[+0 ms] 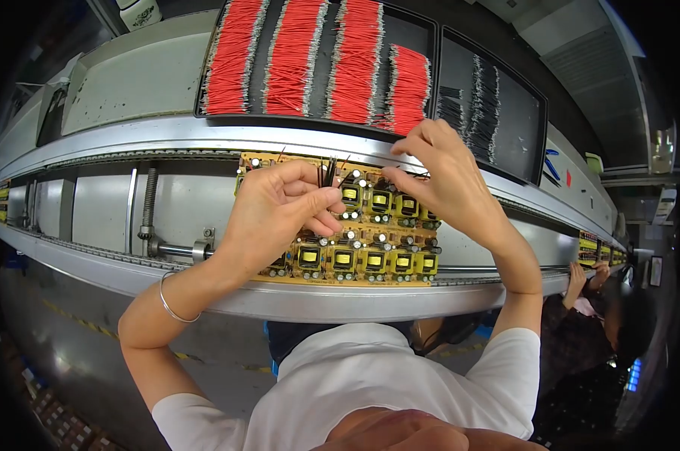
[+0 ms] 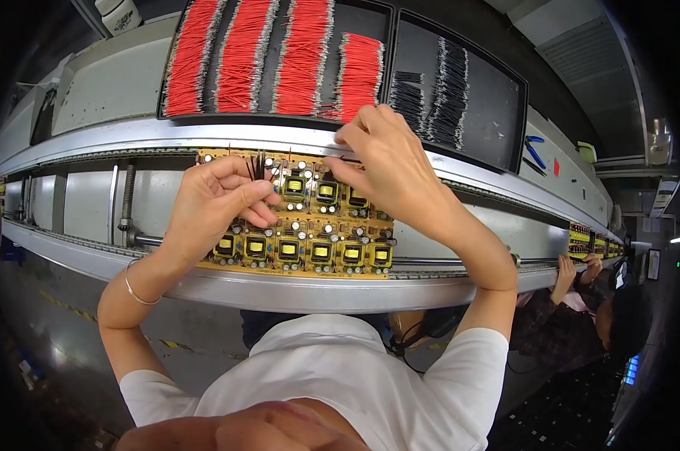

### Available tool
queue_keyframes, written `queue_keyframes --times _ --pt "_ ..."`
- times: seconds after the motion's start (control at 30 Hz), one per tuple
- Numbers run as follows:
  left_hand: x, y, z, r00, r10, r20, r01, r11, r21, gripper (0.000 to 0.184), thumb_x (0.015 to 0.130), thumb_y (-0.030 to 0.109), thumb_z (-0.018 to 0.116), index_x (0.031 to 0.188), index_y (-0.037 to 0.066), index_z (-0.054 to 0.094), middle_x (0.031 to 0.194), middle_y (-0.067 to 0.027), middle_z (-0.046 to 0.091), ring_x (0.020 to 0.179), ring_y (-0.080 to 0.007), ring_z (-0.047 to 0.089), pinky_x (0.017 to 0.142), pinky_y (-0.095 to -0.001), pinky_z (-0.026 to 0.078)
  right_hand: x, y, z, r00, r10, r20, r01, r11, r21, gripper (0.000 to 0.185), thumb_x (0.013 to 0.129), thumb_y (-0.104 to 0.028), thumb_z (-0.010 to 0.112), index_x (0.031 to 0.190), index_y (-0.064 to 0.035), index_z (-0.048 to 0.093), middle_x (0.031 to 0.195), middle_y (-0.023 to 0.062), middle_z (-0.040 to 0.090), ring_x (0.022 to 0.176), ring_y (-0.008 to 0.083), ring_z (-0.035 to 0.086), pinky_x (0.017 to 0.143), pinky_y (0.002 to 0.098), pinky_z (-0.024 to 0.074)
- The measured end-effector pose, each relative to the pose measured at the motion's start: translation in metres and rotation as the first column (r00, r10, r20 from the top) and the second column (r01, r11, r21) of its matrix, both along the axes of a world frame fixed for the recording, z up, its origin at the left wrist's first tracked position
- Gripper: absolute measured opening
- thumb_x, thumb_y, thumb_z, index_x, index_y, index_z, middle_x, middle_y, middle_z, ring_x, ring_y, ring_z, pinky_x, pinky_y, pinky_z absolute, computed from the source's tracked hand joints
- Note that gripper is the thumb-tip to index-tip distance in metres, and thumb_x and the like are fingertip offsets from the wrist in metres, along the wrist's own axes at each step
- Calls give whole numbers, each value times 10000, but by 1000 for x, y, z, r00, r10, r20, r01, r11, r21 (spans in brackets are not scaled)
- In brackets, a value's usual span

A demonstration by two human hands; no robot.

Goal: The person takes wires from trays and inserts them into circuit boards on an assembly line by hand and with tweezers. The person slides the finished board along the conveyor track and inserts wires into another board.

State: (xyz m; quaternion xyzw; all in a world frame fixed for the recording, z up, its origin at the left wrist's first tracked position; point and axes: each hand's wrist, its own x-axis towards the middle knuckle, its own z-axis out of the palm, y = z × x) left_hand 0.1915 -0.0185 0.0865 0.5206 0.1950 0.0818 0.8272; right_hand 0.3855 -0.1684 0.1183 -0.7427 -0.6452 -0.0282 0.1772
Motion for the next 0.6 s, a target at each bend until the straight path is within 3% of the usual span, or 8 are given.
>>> queue_keyframes --times 0.13,0.27,0.43,0.6 --pt "1 -1 -2 999 -38 -4 38 999 5 65 894 0 657 910 -59 636 821 -151 705 659 -171 696 597 -217 581 -20 8 10 984 66 -168 -41 988 152 68 805 -33 723 833 9 678 817 51 613 738 164 535 706 279 446" --pt "0 0 0 998 -46 35 45 999 16 77 894 15 664 894 -61 651 818 -147 706 660 -168 695 610 -221 585 -29 12 15 788 184 -588 -119 982 147 44 806 -10 692 827 10 659 823 45 609 729 152 520 704 272 438" --pt "-1 16 11 993 100 58 -109 979 172 114 911 29 660 964 -71 674 845 -173 718 663 -182 701 605 -211 588 -14 14 19 853 44 -520 31 990 135 36 793 21 659 814 7 633 817 40 601 713 142 508 673 265 430" --pt "0 25 14 973 204 103 -218 965 145 133 905 61 667 913 -70 689 825 -144 709 665 -148 679 623 -226 587 -6 12 11 929 -30 -368 61 996 72 56 778 49 632 792 1 606 811 37 592 703 140 497 656 262 423"
